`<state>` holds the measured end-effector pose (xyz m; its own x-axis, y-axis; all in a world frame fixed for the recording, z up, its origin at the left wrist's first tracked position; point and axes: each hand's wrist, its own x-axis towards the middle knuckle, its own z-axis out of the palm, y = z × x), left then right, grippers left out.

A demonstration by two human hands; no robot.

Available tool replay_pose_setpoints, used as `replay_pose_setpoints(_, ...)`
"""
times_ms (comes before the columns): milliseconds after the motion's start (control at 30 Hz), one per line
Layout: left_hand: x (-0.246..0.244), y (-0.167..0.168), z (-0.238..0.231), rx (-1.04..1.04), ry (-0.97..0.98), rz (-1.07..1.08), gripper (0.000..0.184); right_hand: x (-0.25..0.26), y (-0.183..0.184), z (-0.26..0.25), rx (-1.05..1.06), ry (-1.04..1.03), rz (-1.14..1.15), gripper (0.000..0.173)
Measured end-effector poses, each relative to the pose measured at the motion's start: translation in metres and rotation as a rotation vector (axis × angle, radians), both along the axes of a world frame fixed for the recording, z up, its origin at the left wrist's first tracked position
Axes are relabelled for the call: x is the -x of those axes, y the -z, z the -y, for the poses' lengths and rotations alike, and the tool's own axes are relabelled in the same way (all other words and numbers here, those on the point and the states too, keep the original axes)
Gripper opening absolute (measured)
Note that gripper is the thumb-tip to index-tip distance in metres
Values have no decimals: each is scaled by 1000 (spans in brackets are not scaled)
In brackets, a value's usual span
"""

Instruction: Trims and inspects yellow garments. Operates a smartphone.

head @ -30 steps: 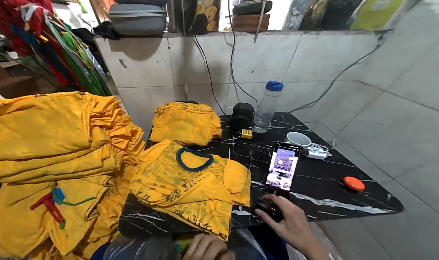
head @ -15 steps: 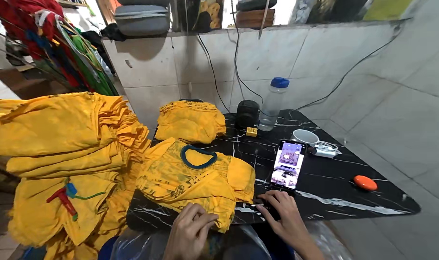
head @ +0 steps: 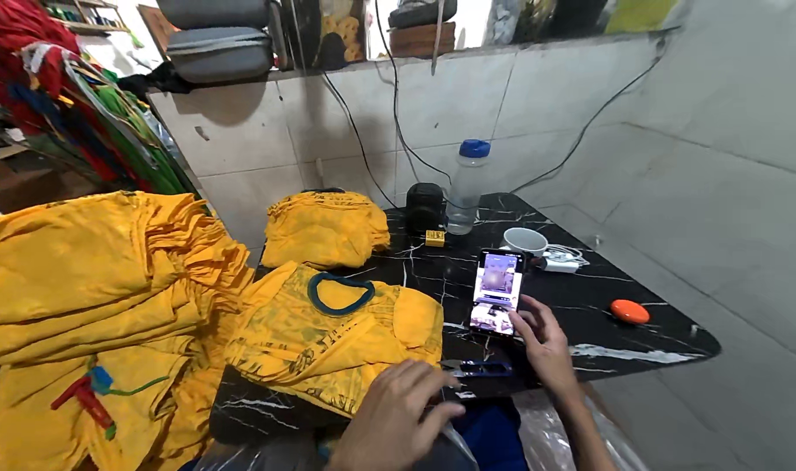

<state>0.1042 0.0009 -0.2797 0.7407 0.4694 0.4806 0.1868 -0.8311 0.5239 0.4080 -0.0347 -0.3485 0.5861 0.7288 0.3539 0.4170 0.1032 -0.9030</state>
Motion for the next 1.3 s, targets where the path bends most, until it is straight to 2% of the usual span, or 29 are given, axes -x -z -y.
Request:
replay_pose_setpoints(100, -48, -4, -28, -35, -58, -183, 39, -6, -4, -6, 48, -38, -76, 50)
replay_pose_setpoints(267, -98, 23, -70, -148, -68, -356, 47, -17, -2, -9, 44, -109, -88, 34)
replay_pose_setpoints(567, -102, 36, -86, -209, -59, -346, 47, -21, 0, -9, 41, -148, -131, 29)
replay_pose_setpoints(833, -101, 41, -84, -175, -40, -284, 46, -19, 2, -9, 21, -151, -132, 27)
replay_pose_setpoints(933, -99, 40, -82, -84, -68, -183, 46, -20, 3, -9, 16, -143, -131, 28)
replay_pose_setpoints(1100, -89, 37, -93, 314, -257, 48, 36, -26, 7, -10, 10, -149, -134, 27)
replay_pose_setpoints(1200, -81, 40, -101, 504, -254, 125, 33, -27, 7, -11, 18, -144, -98, 27)
replay_pose_setpoints(1300, -79, 45, -108, 576, -233, 164, 32, -28, 8, -12, 15, -153, -91, 25)
